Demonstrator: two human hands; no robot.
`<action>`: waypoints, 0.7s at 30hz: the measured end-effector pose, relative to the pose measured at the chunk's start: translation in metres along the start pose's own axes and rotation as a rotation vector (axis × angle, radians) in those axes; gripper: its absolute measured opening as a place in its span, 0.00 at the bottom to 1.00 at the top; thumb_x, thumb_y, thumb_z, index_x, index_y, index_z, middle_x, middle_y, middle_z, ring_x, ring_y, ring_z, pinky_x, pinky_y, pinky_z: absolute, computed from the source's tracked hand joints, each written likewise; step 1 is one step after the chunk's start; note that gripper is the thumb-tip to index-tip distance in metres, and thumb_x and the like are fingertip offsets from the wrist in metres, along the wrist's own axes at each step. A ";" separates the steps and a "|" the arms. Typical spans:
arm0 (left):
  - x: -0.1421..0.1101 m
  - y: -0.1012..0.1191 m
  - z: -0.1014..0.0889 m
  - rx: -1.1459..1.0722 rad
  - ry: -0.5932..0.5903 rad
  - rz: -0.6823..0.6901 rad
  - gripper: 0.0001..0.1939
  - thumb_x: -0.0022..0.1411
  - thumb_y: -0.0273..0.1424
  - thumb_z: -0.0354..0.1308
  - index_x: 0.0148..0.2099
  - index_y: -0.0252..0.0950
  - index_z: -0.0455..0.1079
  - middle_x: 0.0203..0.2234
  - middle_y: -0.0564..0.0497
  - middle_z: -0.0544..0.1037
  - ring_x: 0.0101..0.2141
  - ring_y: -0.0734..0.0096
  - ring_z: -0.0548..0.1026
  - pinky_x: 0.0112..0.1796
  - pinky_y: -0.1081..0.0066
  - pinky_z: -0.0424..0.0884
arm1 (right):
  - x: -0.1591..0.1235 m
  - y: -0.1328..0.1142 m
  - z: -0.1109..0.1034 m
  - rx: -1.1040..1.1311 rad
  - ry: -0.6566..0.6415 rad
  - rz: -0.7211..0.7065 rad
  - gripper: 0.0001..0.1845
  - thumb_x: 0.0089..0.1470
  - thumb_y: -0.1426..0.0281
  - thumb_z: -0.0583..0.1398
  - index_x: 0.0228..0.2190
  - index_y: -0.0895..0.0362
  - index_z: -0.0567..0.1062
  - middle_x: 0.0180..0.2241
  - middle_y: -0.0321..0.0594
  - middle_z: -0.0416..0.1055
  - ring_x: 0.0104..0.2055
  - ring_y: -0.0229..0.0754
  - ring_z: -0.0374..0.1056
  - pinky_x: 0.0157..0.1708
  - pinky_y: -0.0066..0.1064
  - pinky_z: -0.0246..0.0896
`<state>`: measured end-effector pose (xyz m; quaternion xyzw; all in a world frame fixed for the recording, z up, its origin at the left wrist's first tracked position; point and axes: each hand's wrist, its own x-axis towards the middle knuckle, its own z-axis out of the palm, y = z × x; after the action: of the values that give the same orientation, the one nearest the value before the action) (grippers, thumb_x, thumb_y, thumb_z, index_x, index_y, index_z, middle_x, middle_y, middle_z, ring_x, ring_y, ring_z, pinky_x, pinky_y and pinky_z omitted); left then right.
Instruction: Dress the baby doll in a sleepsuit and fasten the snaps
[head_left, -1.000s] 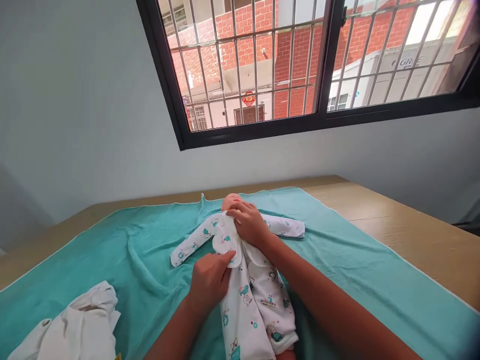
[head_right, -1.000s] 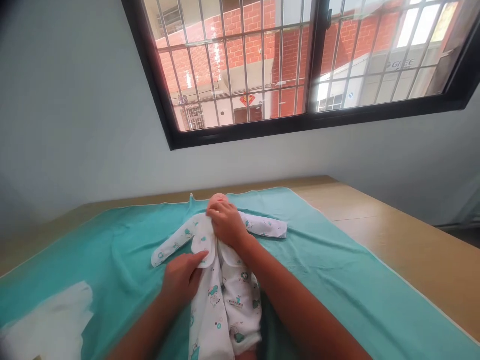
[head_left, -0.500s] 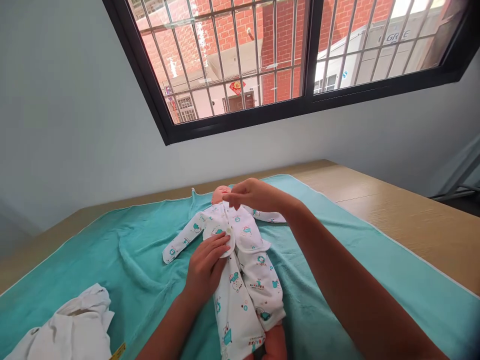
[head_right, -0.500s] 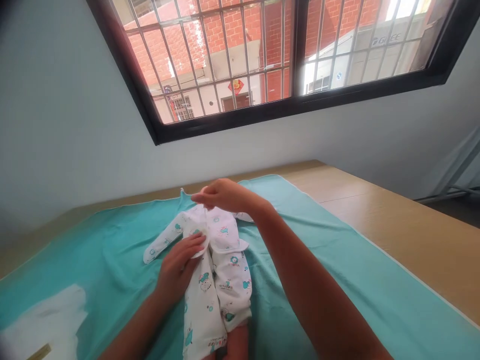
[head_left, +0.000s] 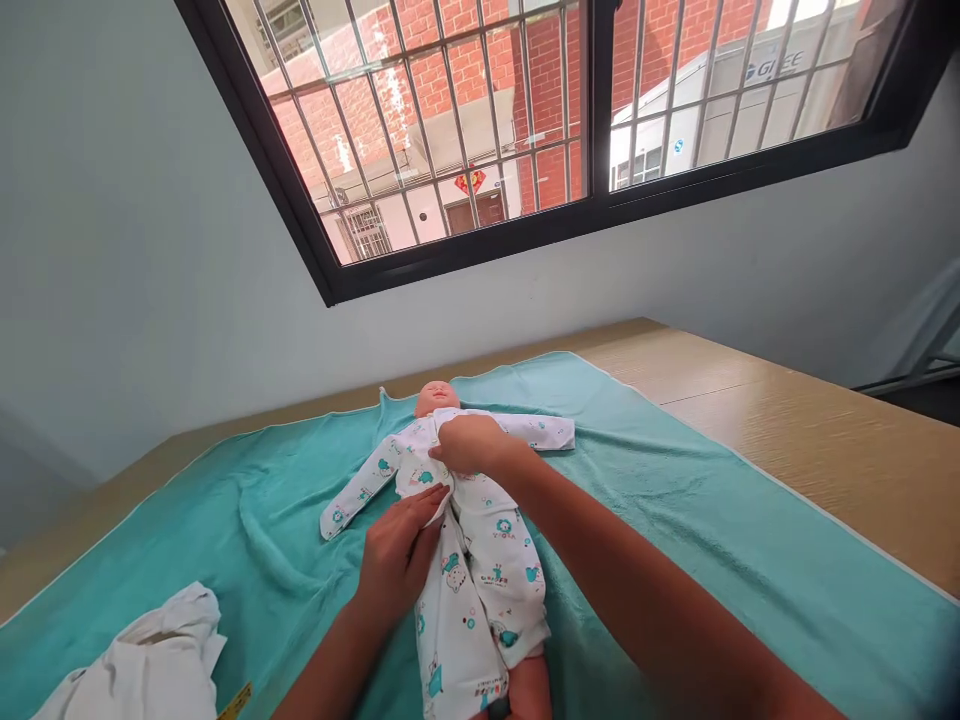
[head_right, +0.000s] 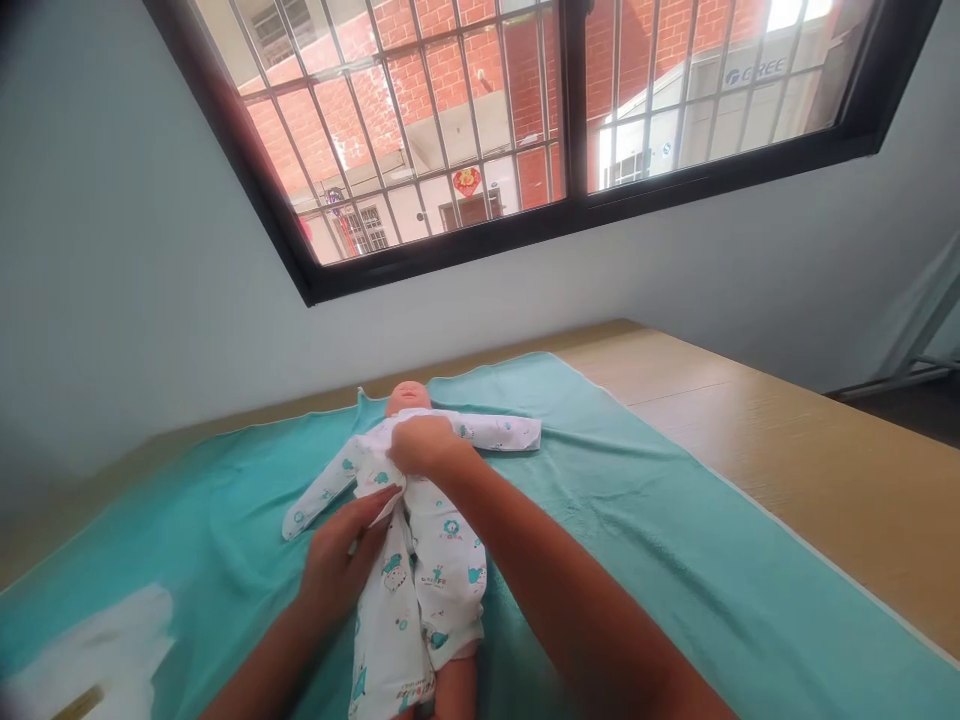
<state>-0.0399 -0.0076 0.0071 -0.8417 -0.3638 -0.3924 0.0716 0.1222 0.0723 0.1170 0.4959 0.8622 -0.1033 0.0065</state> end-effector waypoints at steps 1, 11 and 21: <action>0.001 0.001 0.000 0.025 0.007 0.020 0.14 0.61 0.22 0.54 0.49 0.38 0.71 0.45 0.46 0.79 0.46 0.63 0.75 0.44 0.64 0.72 | -0.003 0.001 -0.003 -0.009 -0.043 -0.006 0.20 0.59 0.60 0.53 0.39 0.60 0.78 0.38 0.50 0.76 0.41 0.50 0.72 0.37 0.35 0.63; -0.002 0.008 0.005 0.118 0.151 -0.012 0.06 0.60 0.24 0.57 0.39 0.36 0.73 0.33 0.47 0.74 0.35 0.68 0.71 0.34 0.68 0.69 | -0.007 -0.003 0.004 -0.041 -0.106 -0.076 0.20 0.38 0.58 0.66 0.32 0.57 0.78 0.29 0.44 0.75 0.37 0.52 0.72 0.37 0.39 0.65; 0.003 0.009 0.003 -0.050 0.117 -0.324 0.12 0.67 0.31 0.48 0.36 0.36 0.72 0.28 0.50 0.75 0.30 0.70 0.71 0.32 0.71 0.67 | -0.009 -0.002 0.003 -0.065 -0.119 -0.096 0.14 0.42 0.65 0.62 0.32 0.59 0.78 0.30 0.45 0.75 0.35 0.51 0.72 0.34 0.38 0.65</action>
<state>-0.0304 -0.0115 0.0087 -0.7492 -0.4801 -0.4562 0.0077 0.1252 0.0630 0.1157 0.4466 0.8860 -0.1045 0.0687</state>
